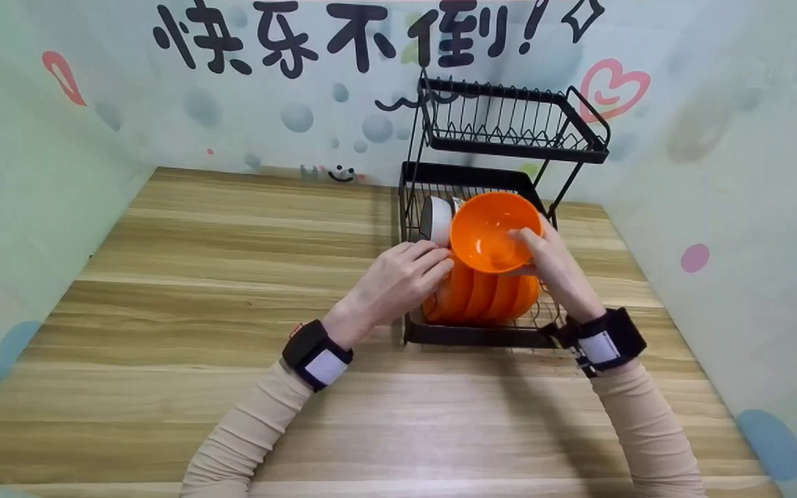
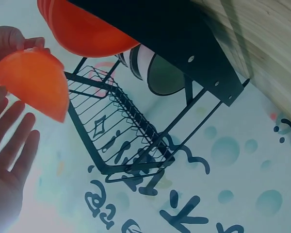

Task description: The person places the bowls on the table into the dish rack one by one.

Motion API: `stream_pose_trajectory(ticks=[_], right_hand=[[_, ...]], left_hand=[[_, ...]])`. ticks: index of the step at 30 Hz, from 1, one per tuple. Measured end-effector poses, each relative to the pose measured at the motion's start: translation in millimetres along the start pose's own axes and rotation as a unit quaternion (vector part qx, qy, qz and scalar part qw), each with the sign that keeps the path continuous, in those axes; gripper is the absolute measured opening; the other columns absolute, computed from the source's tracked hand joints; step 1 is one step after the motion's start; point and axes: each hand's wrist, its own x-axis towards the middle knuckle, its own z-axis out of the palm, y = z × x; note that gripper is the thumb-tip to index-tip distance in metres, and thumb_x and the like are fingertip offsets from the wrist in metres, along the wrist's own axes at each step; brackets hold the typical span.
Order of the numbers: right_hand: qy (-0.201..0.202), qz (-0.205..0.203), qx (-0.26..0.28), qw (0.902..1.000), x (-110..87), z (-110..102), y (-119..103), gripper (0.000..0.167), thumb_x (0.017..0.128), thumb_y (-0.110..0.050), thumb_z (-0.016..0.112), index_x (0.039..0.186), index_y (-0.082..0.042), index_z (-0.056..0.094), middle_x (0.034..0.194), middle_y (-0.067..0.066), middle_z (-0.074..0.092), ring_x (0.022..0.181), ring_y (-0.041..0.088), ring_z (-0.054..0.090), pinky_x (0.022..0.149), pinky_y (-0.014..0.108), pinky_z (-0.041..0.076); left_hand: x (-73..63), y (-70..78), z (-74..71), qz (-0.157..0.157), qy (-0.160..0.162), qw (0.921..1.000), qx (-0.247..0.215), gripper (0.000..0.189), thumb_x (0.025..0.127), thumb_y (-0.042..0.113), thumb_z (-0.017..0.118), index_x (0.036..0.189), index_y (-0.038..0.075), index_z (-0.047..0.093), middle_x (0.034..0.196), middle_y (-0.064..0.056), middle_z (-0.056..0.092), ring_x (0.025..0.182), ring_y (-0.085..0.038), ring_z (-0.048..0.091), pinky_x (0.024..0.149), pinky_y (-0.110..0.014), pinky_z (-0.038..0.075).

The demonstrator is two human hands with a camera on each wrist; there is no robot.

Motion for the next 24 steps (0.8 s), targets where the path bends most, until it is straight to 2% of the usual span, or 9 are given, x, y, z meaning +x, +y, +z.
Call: stream_pose_trajectory(ticks=[2, 4, 7, 10, 15, 18, 20, 24], right_hand=[[0.015, -0.001, -0.015, 0.9998, -1.7, -7.9, -2.6, 0.048, 0.097, -0.020, 0.040, 0.143, -0.010, 0.029, 0.115, 0.011, 0.052, 0.084, 0.015, 0.066, 0.073, 0.033, 0.058], [0.035, -0.007, -0.035, 0.9988, -3.5, -15.8, -5.5, 0.048, 0.098, -0.021, 0.039, 0.143, -0.008, 0.030, 0.113, 0.010, 0.052, 0.081, 0.014, 0.066, 0.071, 0.032, 0.058], [0.065, -0.012, -0.068, 0.9955, -5.4, -26.9, -9.3, 0.047, 0.098, -0.024, 0.038, 0.141, -0.005, 0.030, 0.113, 0.011, 0.051, 0.076, 0.011, 0.066, 0.067, 0.031, 0.058], [0.093, -0.013, -0.109, 0.9896, -7.4, -37.3, -11.4, 0.048, 0.099, -0.029, 0.038, 0.139, -0.003, 0.032, 0.117, 0.014, 0.050, 0.075, 0.009, 0.065, 0.066, 0.032, 0.059], [0.125, 0.005, -0.174, 0.9769, -12.4, -53.0, -12.6, 0.052, 0.098, -0.037, 0.039, 0.139, -0.007, 0.033, 0.126, 0.024, 0.050, 0.074, 0.011, 0.066, 0.062, 0.031, 0.058], [0.140, 0.015, -0.213, 0.9669, -14.8, -62.4, -12.7, 0.056, 0.098, -0.041, 0.040, 0.142, -0.008, 0.031, 0.126, 0.029, 0.051, 0.071, 0.012, 0.067, 0.058, 0.029, 0.058], [0.152, 0.022, -0.246, 0.9570, -15.8, -67.4, -12.4, 0.059, 0.097, -0.045, 0.039, 0.143, -0.009, 0.031, 0.124, 0.032, 0.053, 0.068, 0.012, 0.067, 0.056, 0.028, 0.057], [0.181, 0.030, -0.324, 0.9281, -15.9, -72.6, -9.8, 0.062, 0.095, -0.052, 0.035, 0.142, -0.012, 0.035, 0.115, 0.032, 0.059, 0.062, 0.017, 0.069, 0.051, 0.028, 0.055]], left_hand=[[-2.0, -0.4, 1.6, -0.032, -0.022, 0.9992, -0.001, 0.015, 0.095, 0.018, 0.055, 0.098, 0.010, 0.067, 0.097, -0.002, 0.070, 0.090, -0.017, 0.063, 0.072, -0.025, 0.052], [-4.6, -0.7, 2.9, -0.066, -0.059, 0.9961, 0.004, 0.016, 0.094, 0.022, 0.056, 0.095, 0.010, 0.066, 0.092, -0.001, 0.069, 0.087, -0.018, 0.062, 0.068, -0.025, 0.051], [-8.8, -1.1, 4.7, -0.113, -0.129, 0.9851, 0.008, 0.022, 0.096, 0.028, 0.053, 0.093, 0.010, 0.065, 0.089, -0.002, 0.069, 0.086, -0.020, 0.061, 0.067, -0.028, 0.050], [-11.2, -1.3, 6.0, -0.153, -0.200, 0.9677, -0.006, 0.029, 0.098, 0.031, 0.047, 0.095, 0.009, 0.065, 0.090, -0.004, 0.070, 0.087, -0.021, 0.061, 0.072, -0.031, 0.052], [-12.2, -1.2, 8.1, -0.202, -0.300, 0.9321, -0.028, 0.037, 0.101, 0.035, 0.040, 0.100, 0.007, 0.064, 0.098, -0.008, 0.070, 0.093, -0.024, 0.061, 0.079, -0.036, 0.053], [-13.0, -0.8, 9.9, -0.216, -0.334, 0.9169, -0.038, 0.039, 0.101, 0.036, 0.039, 0.103, 0.005, 0.064, 0.100, -0.010, 0.070, 0.095, -0.026, 0.061, 0.079, -0.038, 0.053], [-14.1, -0.1, 11.2, -0.221, -0.350, 0.9094, -0.042, 0.041, 0.101, 0.037, 0.039, 0.103, 0.005, 0.065, 0.099, -0.010, 0.070, 0.095, -0.027, 0.062, 0.078, -0.039, 0.053], [-17.5, 2.6, 14.1, -0.232, -0.370, 0.8984, -0.049, 0.045, 0.100, 0.040, 0.040, 0.098, 0.005, 0.068, 0.095, -0.011, 0.070, 0.091, -0.027, 0.063, 0.072, -0.040, 0.053]])
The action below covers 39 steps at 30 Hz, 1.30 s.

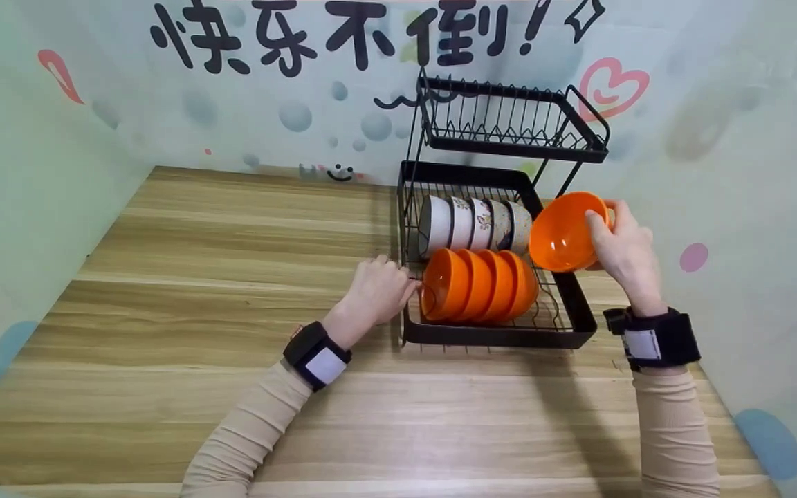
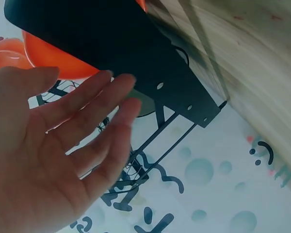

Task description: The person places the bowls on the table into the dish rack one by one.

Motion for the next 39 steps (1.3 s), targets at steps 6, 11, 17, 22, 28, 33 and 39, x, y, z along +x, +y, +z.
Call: stream_pose_trajectory(ticks=[6, 11, 17, 22, 28, 33, 39], right_hand=[[0.022, 0.002, -0.089, 0.9958, 3.7, 7.3, 6.7, 0.063, 0.095, -0.055, 0.028, 0.138, -0.012, 0.040, 0.113, 0.032, 0.060, 0.085, 0.043, 0.066, 0.054, 0.035, 0.052], [0.025, -0.025, -0.153, 0.9875, 6.7, 18.3, 12.7, 0.060, 0.096, -0.053, 0.027, 0.132, -0.007, 0.042, 0.086, 0.029, 0.059, 0.071, 0.045, 0.063, 0.045, 0.034, 0.042], [0.014, -0.044, -0.215, 0.9754, 8.9, 33.0, 18.3, 0.062, 0.097, -0.053, 0.025, 0.127, -0.002, 0.044, 0.088, 0.033, 0.056, 0.076, 0.048, 0.058, 0.051, 0.045, 0.043], [-0.007, -0.054, -0.235, 0.9705, 9.0, 47.2, 22.8, 0.060, 0.097, -0.050, 0.027, 0.127, -0.001, 0.044, 0.095, 0.040, 0.057, 0.079, 0.053, 0.058, 0.057, 0.054, 0.048], [-0.014, -0.065, -0.247, 0.9668, 6.8, 63.1, 25.6, 0.055, 0.098, -0.047, 0.029, 0.123, -0.001, 0.046, 0.096, 0.042, 0.057, 0.081, 0.058, 0.058, 0.062, 0.060, 0.048], [-0.022, -0.068, -0.255, 0.9642, 6.2, 72.1, 25.9, 0.055, 0.098, -0.045, 0.030, 0.126, -0.001, 0.045, 0.099, 0.043, 0.057, 0.086, 0.059, 0.057, 0.069, 0.062, 0.047], [-0.033, -0.068, -0.249, 0.9654, 7.1, 78.5, 25.6, 0.055, 0.098, -0.045, 0.028, 0.125, 0.000, 0.046, 0.102, 0.044, 0.056, 0.090, 0.061, 0.056, 0.071, 0.063, 0.047]], left_hand=[[0.5, 2.1, 5.1, -0.006, -0.028, 0.9995, -0.015, 0.046, 0.099, 0.042, 0.042, 0.096, 0.005, 0.070, 0.091, -0.011, 0.070, 0.088, -0.029, 0.063, 0.072, -0.040, 0.053], [0.5, 3.2, 6.5, -0.001, -0.036, 0.9991, -0.020, 0.045, 0.099, 0.042, 0.041, 0.099, 0.006, 0.069, 0.096, -0.011, 0.070, 0.093, -0.030, 0.062, 0.074, -0.041, 0.053], [0.1, 3.6, 7.3, -0.003, -0.034, 0.9992, -0.022, 0.044, 0.099, 0.041, 0.042, 0.099, 0.006, 0.069, 0.095, -0.011, 0.070, 0.092, -0.029, 0.062, 0.074, -0.040, 0.053], [-0.7, 4.0, 8.8, -0.005, -0.023, 0.9993, -0.028, 0.043, 0.099, 0.040, 0.043, 0.095, 0.006, 0.070, 0.092, -0.012, 0.070, 0.088, -0.031, 0.064, 0.071, -0.041, 0.053], [-0.7, 3.9, 9.1, -0.007, -0.026, 0.9991, -0.031, 0.043, 0.099, 0.040, 0.043, 0.095, 0.006, 0.069, 0.092, -0.012, 0.070, 0.087, -0.031, 0.064, 0.071, -0.042, 0.053], [-0.4, 3.5, 9.3, -0.002, -0.026, 0.9992, -0.030, 0.044, 0.099, 0.040, 0.042, 0.094, 0.006, 0.069, 0.091, -0.012, 0.070, 0.087, -0.031, 0.065, 0.071, -0.042, 0.053], [-0.3, 2.9, 9.5, -0.004, -0.021, 0.9994, -0.029, 0.045, 0.099, 0.040, 0.043, 0.092, 0.005, 0.070, 0.089, -0.012, 0.070, 0.085, -0.032, 0.065, 0.070, -0.041, 0.053]])
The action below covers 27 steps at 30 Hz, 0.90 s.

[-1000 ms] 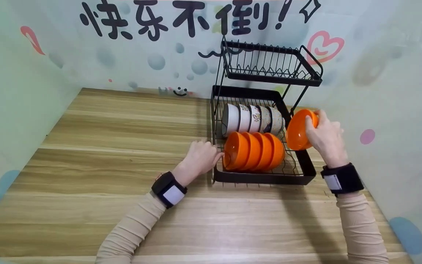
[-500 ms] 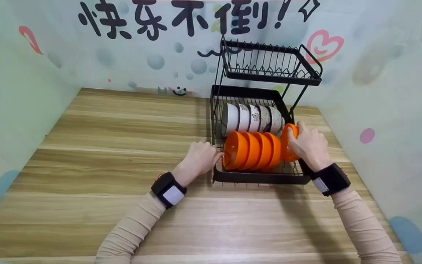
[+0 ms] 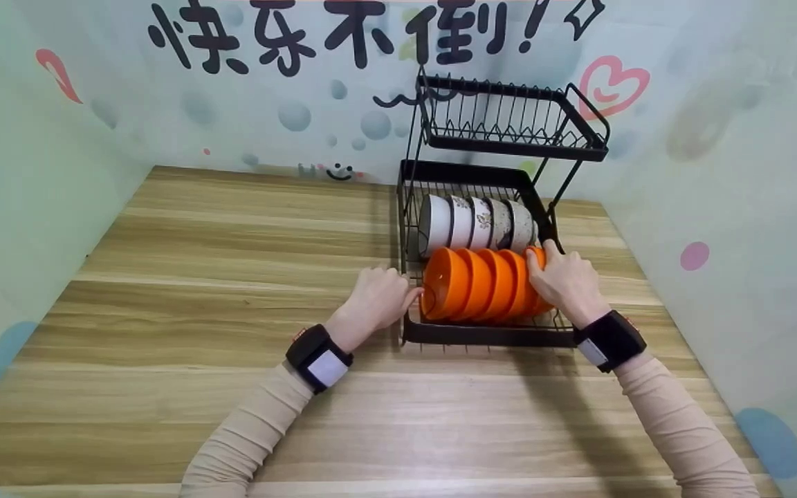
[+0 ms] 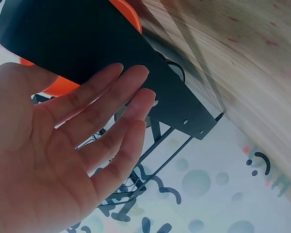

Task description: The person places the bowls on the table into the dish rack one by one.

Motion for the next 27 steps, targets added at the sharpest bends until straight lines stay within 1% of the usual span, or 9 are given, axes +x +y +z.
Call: stream_pose_trajectory(ticks=[7, 12, 16, 20, 27], right_hand=[[-0.003, -0.004, 0.016, 0.9999, -0.3, 2.8, -0.6, 0.051, 0.099, -0.045, 0.027, 0.112, 0.001, 0.046, 0.100, 0.044, 0.056, 0.091, 0.061, 0.056, 0.072, 0.063, 0.045], [0.000, -0.007, 0.034, 0.9994, -1.8, 4.1, -0.1, 0.048, 0.100, -0.041, 0.027, 0.106, 0.002, 0.046, 0.097, 0.045, 0.057, 0.090, 0.061, 0.056, 0.073, 0.063, 0.045], [-0.003, -0.010, 0.040, 0.9991, -2.2, 4.5, 0.3, 0.045, 0.101, -0.039, 0.026, 0.106, 0.002, 0.046, 0.096, 0.045, 0.056, 0.091, 0.060, 0.056, 0.072, 0.063, 0.044], [-0.008, -0.010, 0.042, 0.9990, -2.1, 4.4, 1.0, 0.045, 0.101, -0.039, 0.026, 0.106, 0.001, 0.045, 0.097, 0.045, 0.056, 0.092, 0.061, 0.056, 0.071, 0.063, 0.044], [-0.024, -0.010, 0.045, 0.9986, -2.3, 3.6, 4.4, 0.045, 0.101, -0.041, 0.027, 0.107, 0.000, 0.044, 0.097, 0.043, 0.056, 0.089, 0.058, 0.057, 0.068, 0.058, 0.045]], left_hand=[[0.4, 0.0, 1.0, -0.001, -0.003, 1.0000, -0.002, 0.045, 0.099, 0.040, 0.042, 0.093, 0.005, 0.069, 0.090, -0.012, 0.070, 0.085, -0.031, 0.065, 0.070, -0.042, 0.053], [0.1, -0.2, 2.1, -0.002, -0.003, 1.0000, -0.004, 0.044, 0.099, 0.040, 0.042, 0.093, 0.005, 0.069, 0.090, -0.013, 0.070, 0.084, -0.032, 0.066, 0.070, -0.042, 0.053], [-0.6, -0.1, 1.6, -0.001, -0.004, 1.0000, -0.006, 0.045, 0.099, 0.040, 0.042, 0.094, 0.005, 0.069, 0.090, -0.013, 0.070, 0.084, -0.032, 0.066, 0.071, -0.042, 0.053], [-0.8, -0.1, 1.2, -0.001, -0.004, 1.0000, -0.009, 0.045, 0.099, 0.040, 0.042, 0.094, 0.005, 0.069, 0.090, -0.013, 0.070, 0.084, -0.032, 0.065, 0.071, -0.043, 0.053], [0.0, -0.1, 2.0, -0.002, -0.004, 1.0000, -0.006, 0.045, 0.099, 0.040, 0.042, 0.094, 0.004, 0.069, 0.089, -0.013, 0.070, 0.083, -0.032, 0.066, 0.070, -0.043, 0.053]])
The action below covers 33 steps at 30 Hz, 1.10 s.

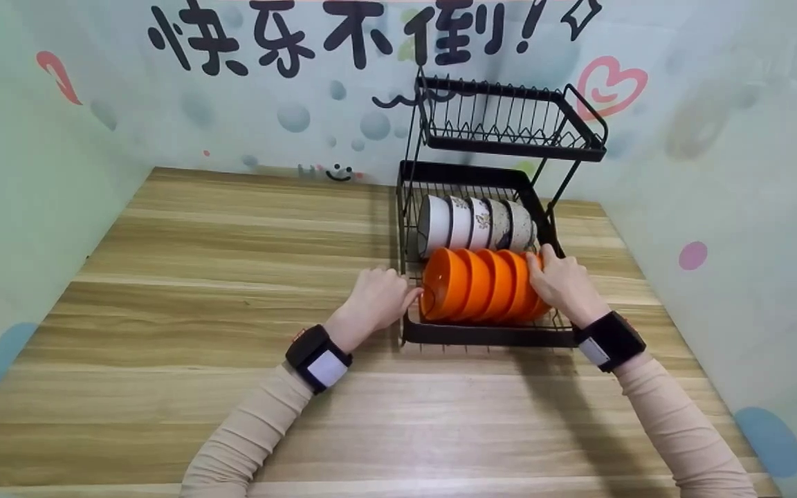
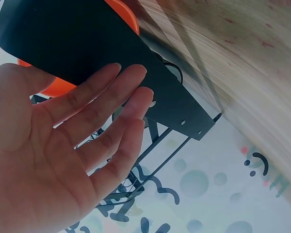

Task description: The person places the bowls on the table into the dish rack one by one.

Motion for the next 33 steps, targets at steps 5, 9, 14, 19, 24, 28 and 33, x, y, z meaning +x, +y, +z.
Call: stream_pose_trajectory(ticks=[5, 9, 14, 19, 24, 28, 33], right_hand=[[-0.010, 0.005, -0.002, 0.9999, 0.9, -0.2, 0.1, 0.046, 0.100, -0.042, 0.027, 0.110, -0.001, 0.044, 0.101, 0.043, 0.056, 0.093, 0.057, 0.057, 0.070, 0.058, 0.046], [-0.010, 0.008, -0.001, 0.9999, 1.0, -0.3, -0.6, 0.046, 0.100, -0.043, 0.027, 0.109, -0.001, 0.044, 0.101, 0.042, 0.057, 0.092, 0.056, 0.058, 0.070, 0.056, 0.046], [-0.007, 0.005, 0.005, 1.0000, 0.7, -2.9, -3.2, 0.048, 0.100, -0.046, 0.027, 0.106, -0.002, 0.044, 0.098, 0.041, 0.057, 0.091, 0.055, 0.058, 0.070, 0.054, 0.045], [-0.007, -0.004, 0.002, 1.0000, 2.1, -7.0, -9.4, 0.054, 0.099, -0.051, 0.027, 0.113, -0.002, 0.045, 0.101, 0.041, 0.057, 0.094, 0.056, 0.058, 0.071, 0.055, 0.046], [-0.015, -0.009, -0.002, 0.9998, 4.2, -9.1, -17.0, 0.059, 0.099, -0.052, 0.028, 0.121, 0.000, 0.044, 0.112, 0.042, 0.053, 0.106, 0.056, 0.053, 0.083, 0.061, 0.044], [-0.020, -0.011, -0.002, 0.9997, 6.3, -10.0, -23.9, 0.061, 0.098, -0.053, 0.029, 0.128, -0.002, 0.042, 0.121, 0.041, 0.049, 0.111, 0.055, 0.051, 0.090, 0.063, 0.042], [-0.022, -0.014, 0.010, 0.9996, 9.4, -13.6, -36.6, 0.068, 0.096, -0.057, 0.031, 0.143, -0.008, 0.034, 0.137, 0.037, 0.037, 0.117, 0.056, 0.046, 0.096, 0.064, 0.039]], left_hand=[[0.6, -0.2, 0.2, -0.003, -0.014, 0.9999, -0.001, 0.046, 0.099, 0.041, 0.041, 0.094, 0.005, 0.069, 0.090, -0.012, 0.069, 0.083, -0.031, 0.065, 0.071, -0.041, 0.053], [0.3, -0.3, 0.1, -0.004, -0.014, 0.9999, -0.001, 0.046, 0.099, 0.041, 0.041, 0.093, 0.005, 0.069, 0.090, -0.012, 0.069, 0.083, -0.031, 0.065, 0.071, -0.041, 0.053], [0.0, -0.3, -0.1, -0.004, -0.005, 1.0000, -0.001, 0.045, 0.099, 0.040, 0.042, 0.094, 0.005, 0.069, 0.090, -0.013, 0.070, 0.083, -0.031, 0.066, 0.071, -0.043, 0.054], [-0.5, -0.9, -0.3, -0.007, 0.007, 1.0000, -0.002, 0.044, 0.099, 0.041, 0.044, 0.093, 0.005, 0.069, 0.088, -0.013, 0.069, 0.084, -0.032, 0.066, 0.070, -0.044, 0.054], [-0.1, -1.5, -0.9, -0.008, 0.007, 0.9999, -0.006, 0.043, 0.098, 0.040, 0.045, 0.093, 0.005, 0.069, 0.088, -0.012, 0.069, 0.084, -0.032, 0.066, 0.070, -0.043, 0.054], [1.0, -2.1, -2.4, -0.009, 0.009, 0.9999, -0.010, 0.043, 0.098, 0.041, 0.046, 0.092, 0.005, 0.069, 0.087, -0.013, 0.069, 0.084, -0.032, 0.066, 0.069, -0.043, 0.054], [5.3, -4.8, -13.0, -0.027, -0.001, 0.9994, -0.020, 0.052, 0.098, 0.049, 0.040, 0.108, 0.003, 0.063, 0.095, -0.016, 0.068, 0.090, -0.032, 0.065, 0.073, -0.043, 0.054]])
